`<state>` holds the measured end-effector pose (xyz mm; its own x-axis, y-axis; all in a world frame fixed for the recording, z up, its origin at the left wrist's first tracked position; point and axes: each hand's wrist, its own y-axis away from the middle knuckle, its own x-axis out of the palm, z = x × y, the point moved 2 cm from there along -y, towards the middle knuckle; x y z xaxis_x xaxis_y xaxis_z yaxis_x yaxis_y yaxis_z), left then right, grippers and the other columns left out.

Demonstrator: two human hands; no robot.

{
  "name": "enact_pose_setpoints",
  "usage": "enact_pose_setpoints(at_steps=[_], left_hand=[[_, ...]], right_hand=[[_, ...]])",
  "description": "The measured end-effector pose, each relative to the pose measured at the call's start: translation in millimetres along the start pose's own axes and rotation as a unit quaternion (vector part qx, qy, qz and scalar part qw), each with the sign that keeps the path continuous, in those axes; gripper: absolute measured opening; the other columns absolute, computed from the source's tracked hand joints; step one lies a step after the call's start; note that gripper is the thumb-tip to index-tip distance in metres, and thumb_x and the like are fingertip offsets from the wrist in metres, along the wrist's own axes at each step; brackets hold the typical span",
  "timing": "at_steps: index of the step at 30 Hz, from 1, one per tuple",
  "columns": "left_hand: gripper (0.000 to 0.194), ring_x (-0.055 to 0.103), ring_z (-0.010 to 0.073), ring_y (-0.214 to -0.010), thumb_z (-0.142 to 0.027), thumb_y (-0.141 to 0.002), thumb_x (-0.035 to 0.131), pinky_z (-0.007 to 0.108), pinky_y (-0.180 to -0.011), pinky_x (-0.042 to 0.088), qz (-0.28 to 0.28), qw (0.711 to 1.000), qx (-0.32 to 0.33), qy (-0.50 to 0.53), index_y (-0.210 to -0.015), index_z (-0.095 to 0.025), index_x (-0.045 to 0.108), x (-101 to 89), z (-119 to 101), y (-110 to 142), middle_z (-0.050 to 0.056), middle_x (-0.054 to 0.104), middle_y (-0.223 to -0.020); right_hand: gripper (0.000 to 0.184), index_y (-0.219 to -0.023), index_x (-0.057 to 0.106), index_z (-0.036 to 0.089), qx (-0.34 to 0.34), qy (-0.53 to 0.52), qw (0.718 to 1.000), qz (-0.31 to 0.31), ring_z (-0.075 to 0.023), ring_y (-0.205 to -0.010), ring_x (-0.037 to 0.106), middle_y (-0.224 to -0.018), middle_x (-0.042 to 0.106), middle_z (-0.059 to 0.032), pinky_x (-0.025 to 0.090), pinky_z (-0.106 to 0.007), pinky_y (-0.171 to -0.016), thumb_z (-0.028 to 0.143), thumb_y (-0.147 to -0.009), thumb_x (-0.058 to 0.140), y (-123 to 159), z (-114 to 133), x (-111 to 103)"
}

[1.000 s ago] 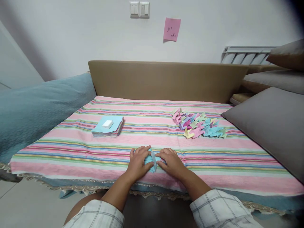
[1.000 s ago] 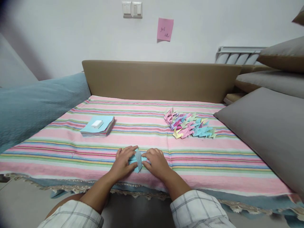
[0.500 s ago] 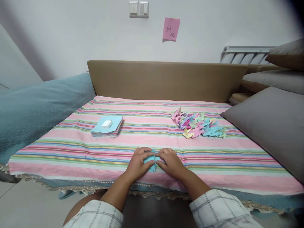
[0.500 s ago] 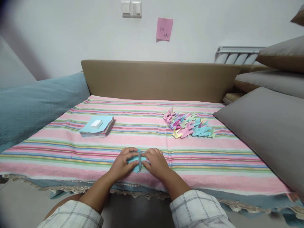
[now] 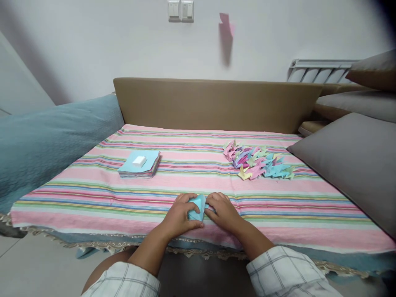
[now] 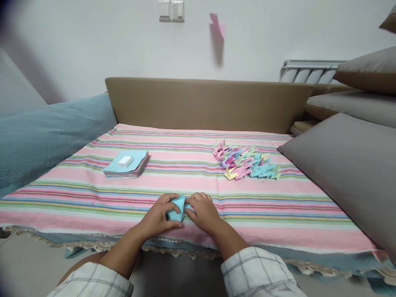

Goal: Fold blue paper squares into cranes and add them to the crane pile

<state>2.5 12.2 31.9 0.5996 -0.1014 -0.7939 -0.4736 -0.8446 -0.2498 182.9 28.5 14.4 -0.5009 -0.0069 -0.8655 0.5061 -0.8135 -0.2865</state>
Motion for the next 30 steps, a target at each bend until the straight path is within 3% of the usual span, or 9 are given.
enact_pose_setpoints(at_steps=[5,19,27,30], left_hand=[[0.021,0.043,0.0249,-0.116,-0.044,-0.070,0.068,0.040,-0.098,0.035,0.017,1.000,0.012,-0.016,-0.083,-0.028,0.071,-1.1,-2,2,0.005,0.050,-0.124],[0.014,0.043,0.0258,-0.116,-0.038,-0.077,0.062,0.044,-0.099,0.032,0.017,0.998,0.038,-0.040,-0.080,-0.028,0.072,-2.2,-5,1,0.004,0.048,-0.130],[0.031,0.043,0.0291,-0.116,-0.052,-0.063,0.070,0.050,-0.099,0.028,-0.018,0.997,0.038,-0.069,-0.083,-0.028,0.071,8.8,-5,4,0.006,0.049,-0.129],[0.024,0.042,0.0286,-0.116,-0.048,-0.069,0.067,0.050,-0.099,0.028,-0.032,0.996,0.031,-0.080,-0.081,-0.028,0.071,12.9,-4,4,0.007,0.049,-0.129]], right_hand=[[0.011,-0.091,0.059,0.021,0.003,0.005,1.000,0.000,-0.0191,-0.089,0.046,-0.093,0.056,-0.0033,0.035,-0.032,-0.079,0.029,-0.084,0.053,0,1,-1],[0.012,-0.092,0.058,0.020,-0.009,-0.002,1.000,0.020,-0.0193,-0.091,0.045,-0.098,0.056,-0.0044,0.034,-0.033,-0.080,0.026,-0.085,0.052,-1,-6,1],[0.011,-0.091,0.058,0.020,-0.007,-0.008,1.000,0.015,-0.0192,-0.090,0.045,-0.097,0.055,-0.0039,0.034,-0.032,-0.080,0.025,-0.082,0.054,0,-7,1],[0.011,-0.091,0.058,0.020,-0.003,-0.008,1.000,0.015,-0.0193,-0.090,0.045,-0.097,0.055,-0.0039,0.034,-0.032,-0.080,0.024,-0.080,0.055,0,-7,1]])
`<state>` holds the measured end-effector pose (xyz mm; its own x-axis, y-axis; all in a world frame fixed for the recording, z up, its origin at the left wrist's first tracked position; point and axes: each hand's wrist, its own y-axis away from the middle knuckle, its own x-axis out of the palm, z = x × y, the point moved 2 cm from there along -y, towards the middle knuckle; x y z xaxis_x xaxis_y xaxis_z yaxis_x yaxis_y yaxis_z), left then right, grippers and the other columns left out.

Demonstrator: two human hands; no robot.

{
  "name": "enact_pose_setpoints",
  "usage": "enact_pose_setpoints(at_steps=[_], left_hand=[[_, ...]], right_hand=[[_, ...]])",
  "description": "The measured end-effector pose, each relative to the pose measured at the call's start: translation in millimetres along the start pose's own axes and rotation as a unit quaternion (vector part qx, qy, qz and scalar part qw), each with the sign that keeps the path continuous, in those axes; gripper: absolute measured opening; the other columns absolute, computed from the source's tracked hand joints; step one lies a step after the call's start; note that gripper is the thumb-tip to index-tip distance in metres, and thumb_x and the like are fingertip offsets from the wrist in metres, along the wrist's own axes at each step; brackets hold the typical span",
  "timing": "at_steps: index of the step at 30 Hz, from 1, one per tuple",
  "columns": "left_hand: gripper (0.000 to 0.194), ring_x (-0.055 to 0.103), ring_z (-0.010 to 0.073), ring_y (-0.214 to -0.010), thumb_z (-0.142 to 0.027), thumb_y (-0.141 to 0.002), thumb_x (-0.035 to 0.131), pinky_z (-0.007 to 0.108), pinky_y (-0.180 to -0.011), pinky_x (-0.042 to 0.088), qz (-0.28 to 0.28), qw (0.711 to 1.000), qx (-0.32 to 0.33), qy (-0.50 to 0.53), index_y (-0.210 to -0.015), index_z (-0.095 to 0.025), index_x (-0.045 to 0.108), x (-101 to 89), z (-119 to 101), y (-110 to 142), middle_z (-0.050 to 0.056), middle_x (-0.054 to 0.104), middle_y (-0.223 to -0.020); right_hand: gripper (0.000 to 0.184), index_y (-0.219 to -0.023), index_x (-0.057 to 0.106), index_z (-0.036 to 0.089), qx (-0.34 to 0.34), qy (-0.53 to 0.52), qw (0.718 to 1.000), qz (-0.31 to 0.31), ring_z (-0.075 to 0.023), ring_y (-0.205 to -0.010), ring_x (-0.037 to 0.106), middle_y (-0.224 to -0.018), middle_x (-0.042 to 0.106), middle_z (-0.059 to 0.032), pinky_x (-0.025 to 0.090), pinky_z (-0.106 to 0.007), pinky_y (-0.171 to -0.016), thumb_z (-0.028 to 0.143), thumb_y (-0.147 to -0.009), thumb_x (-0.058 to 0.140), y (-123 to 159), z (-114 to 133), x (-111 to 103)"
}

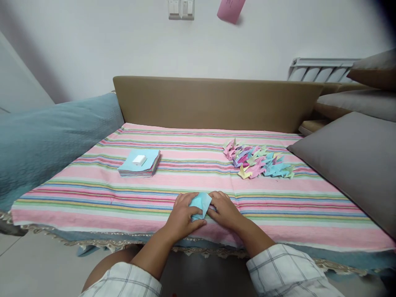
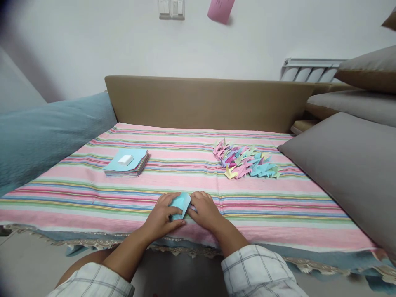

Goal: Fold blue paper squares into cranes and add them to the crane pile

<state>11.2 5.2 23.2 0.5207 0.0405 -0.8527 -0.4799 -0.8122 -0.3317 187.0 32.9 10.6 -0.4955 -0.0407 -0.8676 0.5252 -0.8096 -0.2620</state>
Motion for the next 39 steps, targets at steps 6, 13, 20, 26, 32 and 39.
enact_pose_setpoints(at_steps=[6,13,20,26,32,39], left_hand=[[0.020,0.043,0.0274,-0.116,-0.045,-0.073,0.064,0.050,-0.098,0.029,0.004,1.000,0.002,0.003,-0.082,-0.029,0.072,-1.8,-0.5,-0.5,0.006,0.049,-0.129],[0.017,0.045,0.0265,-0.115,-0.042,-0.073,0.064,0.048,-0.098,0.030,0.005,1.000,-0.008,0.020,-0.082,-0.027,0.070,-3.2,-1.1,-1.2,0.006,0.051,-0.127],[0.040,0.045,0.0274,-0.115,-0.050,-0.066,0.069,0.050,-0.099,0.029,-0.008,0.999,-0.021,0.023,-0.095,-0.024,0.060,-1.6,-1.9,-0.5,0.009,0.052,-0.126],[0.048,0.044,0.0284,-0.116,-0.054,-0.065,0.067,0.051,-0.100,0.027,-0.005,1.000,-0.021,0.011,-0.104,-0.027,0.061,0.7,-2.6,-0.6,0.009,0.050,-0.127],[0.050,0.043,0.0295,-0.116,-0.055,-0.066,0.067,0.052,-0.100,0.028,-0.020,1.000,-0.017,0.009,-0.109,-0.031,0.063,1.3,-3.4,-0.9,0.008,0.051,-0.127],[0.022,0.053,0.0236,-0.107,-0.042,-0.074,0.064,0.050,-0.102,0.027,-0.037,0.996,-0.068,0.048,-0.091,-0.029,0.069,3.0,-2.2,-3.2,0.005,0.061,-0.115]], right_hand=[[0.014,-0.094,0.058,0.020,-0.002,-0.003,1.000,0.004,-0.0195,-0.091,0.045,-0.098,0.055,-0.0038,0.034,-0.033,-0.080,0.026,-0.082,0.055,-0.3,-0.1,0.1],[0.015,-0.096,0.058,0.021,0.002,-0.002,1.000,0.004,-0.0199,-0.091,0.045,-0.098,0.056,-0.0046,0.034,-0.033,-0.080,0.026,-0.084,0.051,-0.8,0.4,-0.5],[0.013,-0.093,0.058,0.020,0.008,0.008,1.000,0.001,-0.0197,-0.090,0.045,-0.096,0.055,-0.0046,0.034,-0.033,-0.080,0.024,-0.082,0.053,-0.8,2.2,-0.4],[0.013,-0.093,0.057,0.020,0.009,0.021,1.000,-0.001,-0.0191,-0.090,0.045,-0.096,0.055,-0.0043,0.034,-0.032,-0.080,0.024,-0.082,0.052,-0.5,2.3,0.6],[0.014,-0.096,0.056,0.019,0.011,0.021,1.000,0.003,-0.0199,-0.090,0.045,-0.096,0.055,-0.0054,0.034,-0.033,-0.080,0.024,-0.084,0.049,0.0,2.7,0.9],[0.011,-0.091,0.057,0.020,0.012,0.010,1.000,-0.002,-0.0198,-0.089,0.045,-0.095,0.055,-0.0044,0.035,-0.032,-0.079,0.023,-0.082,0.051,-0.4,4.6,-1.7]])
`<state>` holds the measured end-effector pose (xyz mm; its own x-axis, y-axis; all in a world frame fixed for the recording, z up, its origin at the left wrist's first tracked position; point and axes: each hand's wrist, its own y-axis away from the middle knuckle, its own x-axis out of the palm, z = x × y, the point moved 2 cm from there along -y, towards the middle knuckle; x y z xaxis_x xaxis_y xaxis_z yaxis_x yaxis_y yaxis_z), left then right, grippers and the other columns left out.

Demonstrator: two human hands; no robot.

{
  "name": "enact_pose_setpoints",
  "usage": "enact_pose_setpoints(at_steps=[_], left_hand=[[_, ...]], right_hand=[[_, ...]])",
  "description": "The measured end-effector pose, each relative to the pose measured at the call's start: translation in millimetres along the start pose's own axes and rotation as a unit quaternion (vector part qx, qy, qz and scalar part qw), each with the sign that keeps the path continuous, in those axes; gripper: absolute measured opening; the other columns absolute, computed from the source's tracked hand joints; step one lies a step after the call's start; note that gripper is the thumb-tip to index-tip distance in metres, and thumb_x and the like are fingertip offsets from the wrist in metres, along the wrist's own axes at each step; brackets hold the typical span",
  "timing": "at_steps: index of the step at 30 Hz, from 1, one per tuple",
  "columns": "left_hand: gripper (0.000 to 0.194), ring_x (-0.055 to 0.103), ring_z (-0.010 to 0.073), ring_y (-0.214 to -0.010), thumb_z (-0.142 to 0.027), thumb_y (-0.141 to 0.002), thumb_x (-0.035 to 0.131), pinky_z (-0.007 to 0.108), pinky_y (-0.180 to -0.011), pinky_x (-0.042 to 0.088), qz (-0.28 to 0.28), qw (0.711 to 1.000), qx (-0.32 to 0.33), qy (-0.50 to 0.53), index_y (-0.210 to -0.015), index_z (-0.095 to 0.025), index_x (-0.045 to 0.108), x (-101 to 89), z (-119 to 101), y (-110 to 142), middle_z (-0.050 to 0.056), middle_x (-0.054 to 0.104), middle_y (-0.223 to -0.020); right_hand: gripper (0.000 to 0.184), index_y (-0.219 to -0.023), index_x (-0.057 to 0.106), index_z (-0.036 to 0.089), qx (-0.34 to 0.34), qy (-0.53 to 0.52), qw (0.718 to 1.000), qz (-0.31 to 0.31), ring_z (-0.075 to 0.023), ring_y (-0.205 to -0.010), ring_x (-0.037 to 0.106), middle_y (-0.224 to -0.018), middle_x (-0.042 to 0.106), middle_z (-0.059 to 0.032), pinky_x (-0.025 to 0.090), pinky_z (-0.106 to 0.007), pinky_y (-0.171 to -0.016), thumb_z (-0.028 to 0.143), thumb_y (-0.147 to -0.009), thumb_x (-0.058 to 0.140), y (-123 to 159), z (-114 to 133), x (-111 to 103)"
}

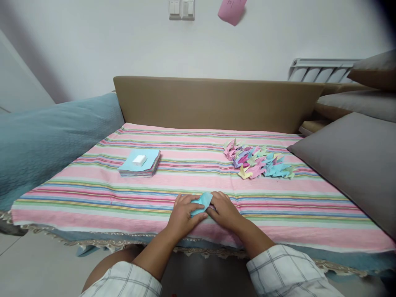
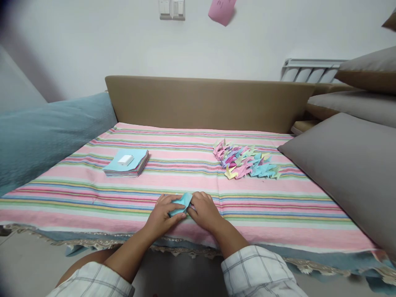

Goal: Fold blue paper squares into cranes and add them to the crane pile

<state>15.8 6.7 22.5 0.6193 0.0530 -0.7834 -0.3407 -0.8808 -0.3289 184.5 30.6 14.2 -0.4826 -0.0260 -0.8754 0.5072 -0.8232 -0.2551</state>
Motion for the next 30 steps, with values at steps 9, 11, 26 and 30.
enact_pose_setpoints(at_steps=[9,11,26,30], left_hand=[[0.012,0.056,0.0220,-0.105,-0.037,-0.074,0.066,0.054,-0.104,0.021,-0.009,0.999,-0.038,0.015,-0.075,-0.025,0.067,2.6,4,-2,0.003,0.064,-0.111],[0.012,0.056,0.0219,-0.105,-0.037,-0.075,0.065,0.054,-0.104,0.020,-0.005,0.999,-0.040,0.010,-0.073,-0.026,0.068,3.2,4,-2,0.003,0.064,-0.111],[0.012,0.059,0.0209,-0.097,-0.039,-0.073,0.066,0.052,-0.104,0.017,-0.054,0.998,0.007,-0.041,-0.075,-0.027,0.067,1.9,-1,-5,0.001,0.068,-0.102],[0.013,0.060,0.0198,-0.095,-0.040,-0.074,0.066,0.052,-0.105,0.014,-0.056,0.997,0.028,-0.048,-0.074,-0.027,0.066,1.8,-2,-6,0.000,0.069,-0.099]], right_hand=[[0.034,-0.111,0.052,0.020,0.012,-0.091,0.996,-0.015,-0.0214,-0.095,0.051,-0.104,0.059,-0.0059,0.038,-0.036,-0.084,0.023,-0.077,0.056,-1,-5,-4],[0.045,-0.120,0.047,0.020,0.012,-0.115,0.993,-0.015,-0.0220,-0.098,0.052,-0.111,0.058,-0.0075,0.039,-0.037,-0.087,0.022,-0.076,0.057,0,-8,-5],[0.053,-0.126,0.041,0.023,0.023,-0.235,0.972,0.002,-0.0215,-0.111,0.051,-0.122,0.053,-0.0083,0.041,-0.037,-0.093,0.037,-0.078,0.060,4,-10,-20],[0.039,-0.118,0.050,0.021,-0.030,-0.219,0.974,-0.050,-0.0203,-0.114,0.048,-0.120,0.050,-0.0095,0.039,-0.036,-0.097,0.030,-0.080,0.058,5,-6,-24]])
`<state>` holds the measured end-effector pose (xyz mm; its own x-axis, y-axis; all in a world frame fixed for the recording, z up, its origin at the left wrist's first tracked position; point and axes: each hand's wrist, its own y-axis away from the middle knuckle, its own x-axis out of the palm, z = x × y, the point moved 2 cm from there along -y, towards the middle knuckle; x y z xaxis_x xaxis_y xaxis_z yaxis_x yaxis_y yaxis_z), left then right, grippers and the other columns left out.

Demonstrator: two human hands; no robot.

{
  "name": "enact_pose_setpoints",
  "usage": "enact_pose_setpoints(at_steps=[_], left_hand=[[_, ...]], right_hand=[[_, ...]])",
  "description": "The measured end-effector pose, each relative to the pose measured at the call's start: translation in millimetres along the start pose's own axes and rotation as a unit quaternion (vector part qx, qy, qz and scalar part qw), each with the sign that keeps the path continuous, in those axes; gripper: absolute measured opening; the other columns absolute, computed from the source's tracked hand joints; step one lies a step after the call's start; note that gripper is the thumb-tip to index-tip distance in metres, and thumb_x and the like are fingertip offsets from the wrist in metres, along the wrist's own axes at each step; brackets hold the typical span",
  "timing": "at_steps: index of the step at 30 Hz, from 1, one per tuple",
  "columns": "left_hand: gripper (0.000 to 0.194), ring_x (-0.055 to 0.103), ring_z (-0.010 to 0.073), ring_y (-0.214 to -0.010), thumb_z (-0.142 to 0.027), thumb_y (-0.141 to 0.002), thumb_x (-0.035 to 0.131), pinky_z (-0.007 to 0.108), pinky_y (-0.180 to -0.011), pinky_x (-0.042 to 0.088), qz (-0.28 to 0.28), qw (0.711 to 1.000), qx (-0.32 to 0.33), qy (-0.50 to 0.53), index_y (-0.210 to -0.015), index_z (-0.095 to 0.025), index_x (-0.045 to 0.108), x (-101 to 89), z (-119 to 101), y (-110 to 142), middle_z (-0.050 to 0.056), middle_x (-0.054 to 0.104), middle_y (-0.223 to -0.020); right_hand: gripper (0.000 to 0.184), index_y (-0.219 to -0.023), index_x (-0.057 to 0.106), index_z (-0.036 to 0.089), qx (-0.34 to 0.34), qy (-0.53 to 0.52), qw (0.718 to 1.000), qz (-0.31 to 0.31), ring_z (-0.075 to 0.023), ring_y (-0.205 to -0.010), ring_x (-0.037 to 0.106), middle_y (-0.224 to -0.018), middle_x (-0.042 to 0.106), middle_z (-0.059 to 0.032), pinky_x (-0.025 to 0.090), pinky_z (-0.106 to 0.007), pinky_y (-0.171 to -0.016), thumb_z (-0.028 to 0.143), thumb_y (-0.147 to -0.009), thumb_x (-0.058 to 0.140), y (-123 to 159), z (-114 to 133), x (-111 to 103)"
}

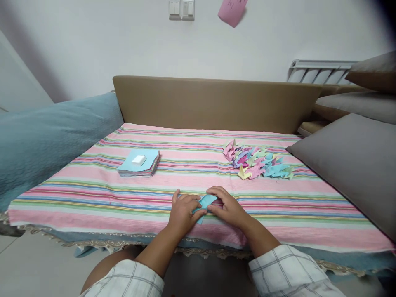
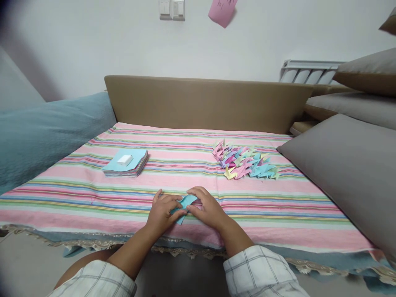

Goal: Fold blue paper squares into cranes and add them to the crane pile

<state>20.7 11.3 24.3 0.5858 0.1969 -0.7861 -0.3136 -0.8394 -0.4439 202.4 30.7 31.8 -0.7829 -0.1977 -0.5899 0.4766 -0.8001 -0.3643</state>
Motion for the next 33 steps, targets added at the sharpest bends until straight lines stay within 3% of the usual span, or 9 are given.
enact_pose_setpoints(at_steps=[4,9,16,23,26,33], left_hand=[[0.016,0.059,0.0203,-0.095,-0.042,-0.073,0.066,0.053,-0.106,0.013,0.012,1.000,0.001,0.002,-0.069,-0.027,0.067,-3.7,-1,-1,0.000,0.069,-0.099],[0.014,0.053,0.0238,-0.105,-0.041,-0.069,0.068,0.057,-0.103,0.014,0.068,0.997,-0.031,0.009,-0.066,-0.027,0.068,-13.1,-1,1,0.001,0.064,-0.111],[0.016,0.050,0.0245,-0.110,-0.039,-0.075,0.063,0.057,-0.101,0.016,0.094,0.993,-0.074,0.008,-0.065,-0.026,0.067,-12.9,4,2,0.000,0.062,-0.116],[0.021,0.053,0.0236,-0.107,-0.039,-0.071,0.067,0.053,-0.100,0.022,0.061,0.994,-0.087,-0.004,-0.060,-0.022,0.063,-8.3,9,0,0.001,0.064,-0.111],[0.022,0.053,0.0235,-0.106,-0.039,-0.071,0.067,0.052,-0.100,0.022,0.059,0.995,-0.084,-0.010,-0.059,-0.022,0.062,-7.8,9,0,0.001,0.064,-0.111],[0.022,0.053,0.0229,-0.105,-0.042,-0.069,0.069,0.049,-0.099,0.025,0.062,0.993,-0.095,-0.015,-0.059,-0.022,0.064,-7.8,9,-1,0.001,0.065,-0.109]], right_hand=[[0.015,-0.091,0.062,0.020,0.003,0.028,0.999,0.026,-0.0212,-0.111,0.048,-0.118,0.049,-0.0098,0.041,-0.035,-0.091,0.030,-0.082,0.054,0,0,-1],[0.013,-0.078,0.061,0.018,0.021,0.045,0.998,0.040,-0.0210,-0.105,0.051,-0.110,0.053,-0.0097,0.044,-0.034,-0.085,0.027,-0.082,0.052,-2,-7,-2],[0.019,-0.077,0.067,0.020,0.040,0.048,0.996,0.063,-0.0215,-0.110,0.050,-0.114,0.053,-0.0089,0.040,-0.035,-0.092,0.034,-0.082,0.055,-3,-10,3],[0.015,-0.072,0.068,0.020,0.071,0.075,0.994,0.039,-0.0230,-0.111,0.049,-0.117,0.053,-0.0090,0.039,-0.037,-0.093,0.032,-0.077,0.060,-4,-10,8],[0.016,-0.077,0.069,0.021,0.079,0.068,0.994,0.037,-0.0234,-0.113,0.047,-0.120,0.052,-0.0091,0.038,-0.038,-0.095,0.034,-0.077,0.060,-4,-8,10],[0.015,-0.065,0.066,0.018,0.098,0.094,0.990,0.035,-0.0254,-0.112,0.048,-0.118,0.053,-0.0106,0.038,-0.040,-0.094,0.030,-0.074,0.063,-5,-7,14]])
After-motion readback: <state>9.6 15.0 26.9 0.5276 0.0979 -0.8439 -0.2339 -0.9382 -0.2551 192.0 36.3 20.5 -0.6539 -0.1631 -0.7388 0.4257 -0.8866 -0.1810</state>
